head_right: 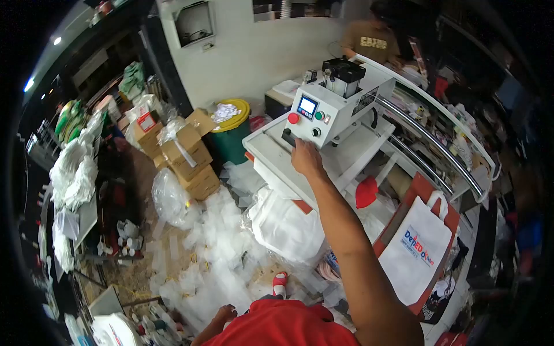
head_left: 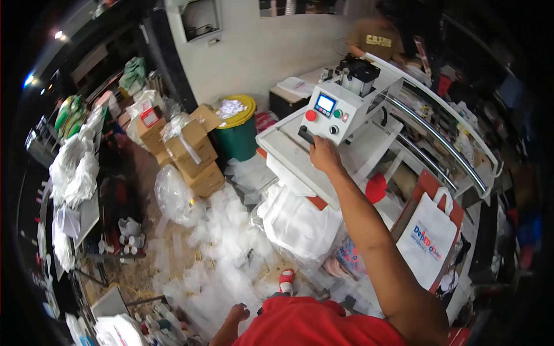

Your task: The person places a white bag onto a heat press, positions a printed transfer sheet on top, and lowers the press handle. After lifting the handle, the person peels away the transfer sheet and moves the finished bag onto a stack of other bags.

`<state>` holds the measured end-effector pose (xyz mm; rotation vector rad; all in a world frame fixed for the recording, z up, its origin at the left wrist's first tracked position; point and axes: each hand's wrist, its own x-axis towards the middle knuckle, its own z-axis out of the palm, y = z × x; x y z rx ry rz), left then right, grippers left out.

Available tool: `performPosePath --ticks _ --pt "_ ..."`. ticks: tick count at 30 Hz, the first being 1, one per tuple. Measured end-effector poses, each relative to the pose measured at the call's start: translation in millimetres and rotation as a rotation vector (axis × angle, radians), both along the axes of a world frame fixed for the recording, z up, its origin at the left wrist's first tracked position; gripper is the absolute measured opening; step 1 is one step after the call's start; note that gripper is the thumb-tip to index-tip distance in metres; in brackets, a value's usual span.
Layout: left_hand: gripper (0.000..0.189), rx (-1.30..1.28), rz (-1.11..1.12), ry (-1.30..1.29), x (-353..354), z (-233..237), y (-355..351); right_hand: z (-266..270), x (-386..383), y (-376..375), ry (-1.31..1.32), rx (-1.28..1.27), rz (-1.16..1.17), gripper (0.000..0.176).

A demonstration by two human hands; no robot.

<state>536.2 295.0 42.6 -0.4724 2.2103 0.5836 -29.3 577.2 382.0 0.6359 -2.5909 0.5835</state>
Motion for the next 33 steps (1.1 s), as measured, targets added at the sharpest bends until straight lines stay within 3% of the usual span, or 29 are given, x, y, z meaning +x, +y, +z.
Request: performPosePath --ticks 5,7,10,13,15,17,18,19,21,23,25,26,30,31,33 --pt "0.047 0.035 -0.010 -0.097 -45.6 -26.0 -26.9 10.5 67.9 59.9 -0.168 -0.082 -0.276 0.023" --pt "0.045 0.050 -0.117 -0.057 -80.0 -45.2 -49.7 10.8 97.2 86.5 -0.141 -0.094 -0.343 0.024" --pt "0.033 0.041 -0.298 0.156 -153.4 -31.7 -53.9 11.5 144.3 128.8 -0.025 -0.139 -0.430 0.033" --pt "0.032 -0.006 -0.334 0.240 -226.6 -13.6 -44.2 20.7 187.3 166.3 -0.135 -0.068 -0.575 0.042" --pt "0.019 0.067 -0.415 0.536 -261.4 -6.4 -31.9 14.3 211.4 194.6 -0.083 -0.068 -0.640 0.048" --pt "0.018 0.127 -0.503 0.730 -290.3 -21.0 -22.2 16.9 237.4 220.0 -0.039 -0.073 -0.712 0.047" --pt "0.028 0.071 -0.415 0.464 -298.7 16.1 2.5 18.2 250.5 233.2 -0.037 -0.086 -0.729 0.047" --pt "0.028 0.074 -0.427 0.465 -303.4 11.4 9.7 18.6 262.0 246.3 -0.036 -0.086 -0.740 0.047" --pt "0.025 0.195 -0.728 0.637 -309.2 4.6 24.9 16.9 286.0 270.7 0.031 -0.095 -0.769 0.047" --pt "0.022 0.265 -0.663 0.607 -300.4 -0.2 43.6 17.8 306.6 293.7 0.030 -0.092 -0.790 0.047" --pt "0.020 0.282 -0.875 0.619 -291.8 0.0 62.9 16.6 323.4 315.0 0.054 -0.063 -0.809 0.046" --pt "0.019 0.300 -0.766 0.544 -284.0 -1.6 71.2 12.6 329.8 325.1 0.119 -0.056 -0.793 0.046" --pt "0.033 0.324 -0.774 0.413 -274.6 -0.4 90.4 6.2 353.7 353.8 0.081 -0.043 -0.814 0.044" --pt "0.032 0.335 -0.685 0.357 -272.3 18.3 99.8 6.9 358.7 355.4 0.065 -0.053 -0.827 0.043" --pt "0.034 0.396 -0.931 0.410 -284.0 32.6 108.2 3.6 361.7 350.0 0.193 0.006 -0.838 0.039"
